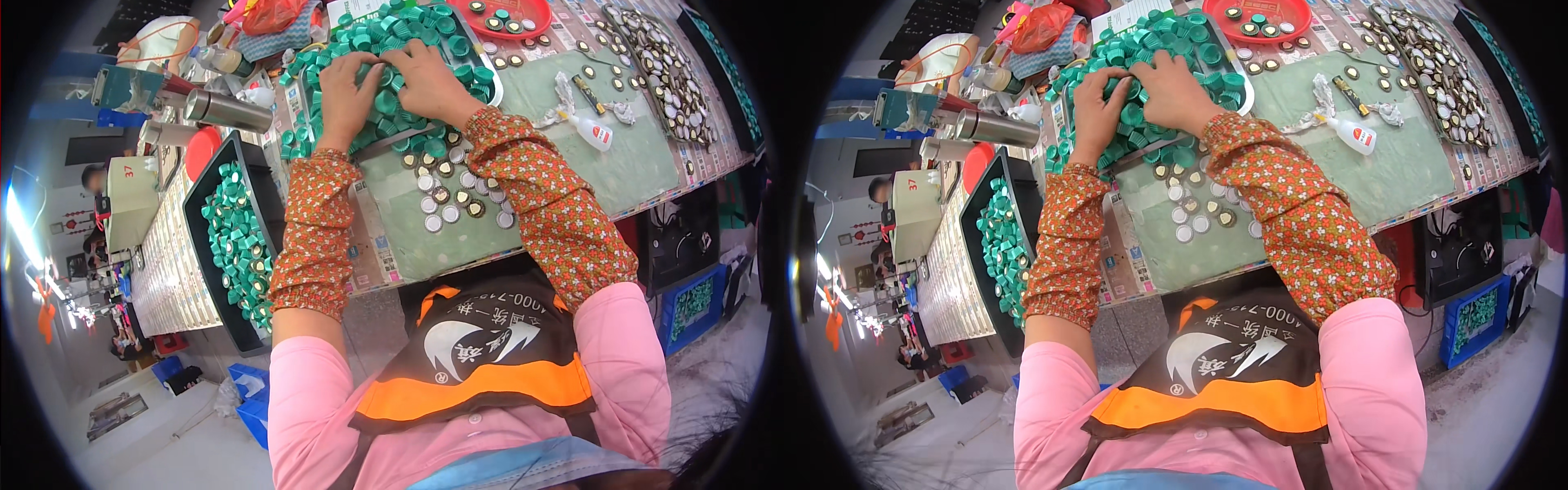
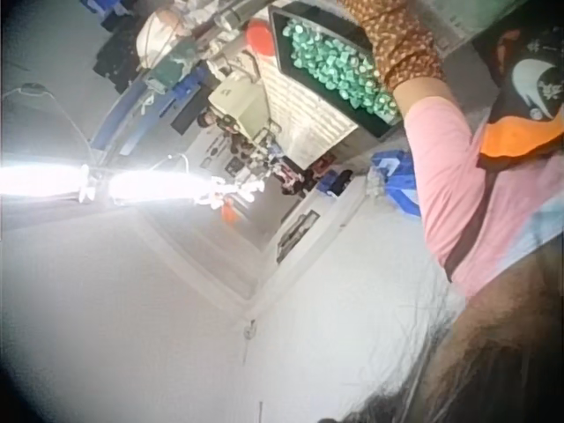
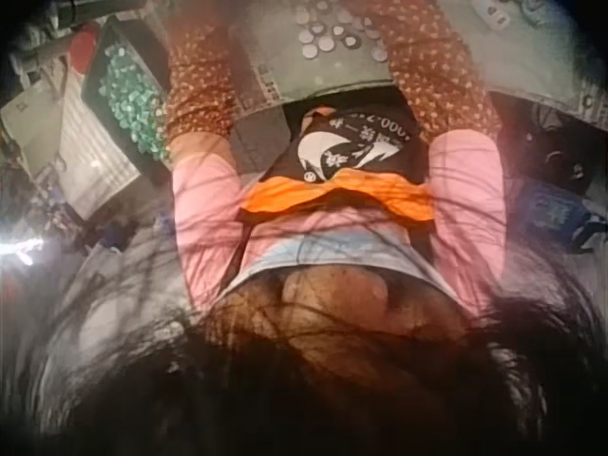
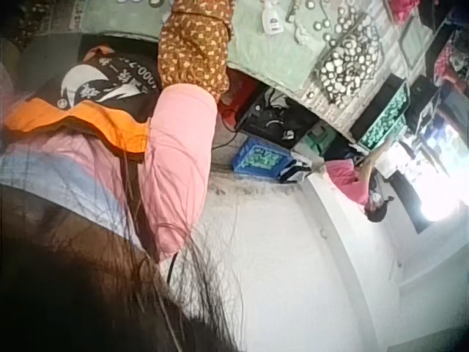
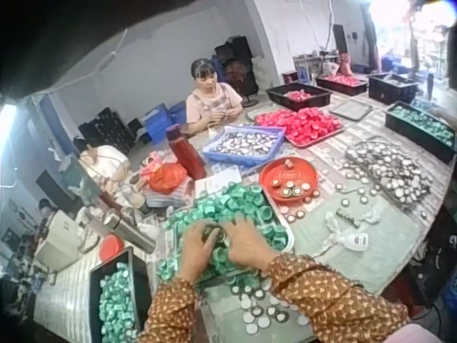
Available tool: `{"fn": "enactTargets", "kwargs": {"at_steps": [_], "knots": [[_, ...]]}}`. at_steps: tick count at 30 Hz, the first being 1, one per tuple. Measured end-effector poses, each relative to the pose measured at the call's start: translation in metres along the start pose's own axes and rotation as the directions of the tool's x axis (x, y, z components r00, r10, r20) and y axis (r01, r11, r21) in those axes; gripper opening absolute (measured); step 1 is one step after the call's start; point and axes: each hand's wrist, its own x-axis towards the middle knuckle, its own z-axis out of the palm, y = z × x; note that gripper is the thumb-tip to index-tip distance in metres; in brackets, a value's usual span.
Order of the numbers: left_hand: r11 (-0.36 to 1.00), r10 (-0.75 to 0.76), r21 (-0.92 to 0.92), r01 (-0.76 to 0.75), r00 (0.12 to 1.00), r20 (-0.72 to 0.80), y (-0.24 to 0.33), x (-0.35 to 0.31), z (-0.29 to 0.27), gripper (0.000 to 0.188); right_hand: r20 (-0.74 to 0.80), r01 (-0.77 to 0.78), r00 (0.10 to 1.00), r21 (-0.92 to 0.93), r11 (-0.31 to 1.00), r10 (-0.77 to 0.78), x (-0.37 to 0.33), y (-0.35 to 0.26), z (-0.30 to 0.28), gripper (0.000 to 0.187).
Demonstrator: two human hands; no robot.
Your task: The person repeatedly picks up green cupcake wrappers and silver metal discs, applies glue to the wrappers, and presses the discs onto them. The person handles the items one at a time, placing the finished assemblies on the table.
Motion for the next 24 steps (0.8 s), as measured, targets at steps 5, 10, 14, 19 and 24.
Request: {"fn": "enactTargets", "kwargs": {"at_steps": [5, 10, 14, 19, 24], "knots": [[1.0, 0.014, -0.019, -0.016, 0.994, -0.106, 0.014, -0.01, -0.006, 0.014, 0.001, 0.054, 0.998, 0.114, 0.992, -0.055, -0.005, -0.013, 0.002, 0.054], [0.997, -0.023, -0.082, 0.007, 0.98, -0.198, 0.028, -0.04, -0.015, 0.012, -0.034, 0.179, 0.984, 0.189, 0.965, -0.176, -0.028, -0.029, -0.006, 0.06], [0.994, -0.075, -0.096, 0.053, 0.967, -0.244, 0.039, -0.079, -0.016, 0.014, -0.025, 0.275, 0.961, 0.166, 0.947, -0.274, -0.048, -0.048, -0.015, 0.06], [0.99, -0.141, -0.044, 0.134, 0.962, -0.233, 0.057, -0.127, -0.02, 0.017, 0.081, 0.34, 0.932, 0.131, 0.931, -0.352, -0.073, -0.066, -0.018, 0.062], [0.986, -0.087, 0.13, 0.108, 0.983, -0.16, 0.072, -0.148, -0.037, 0.025, 0.304, 0.296, 0.895, 0.145, 0.944, -0.327, -0.09, -0.071, -0.028, 0.077]]}}
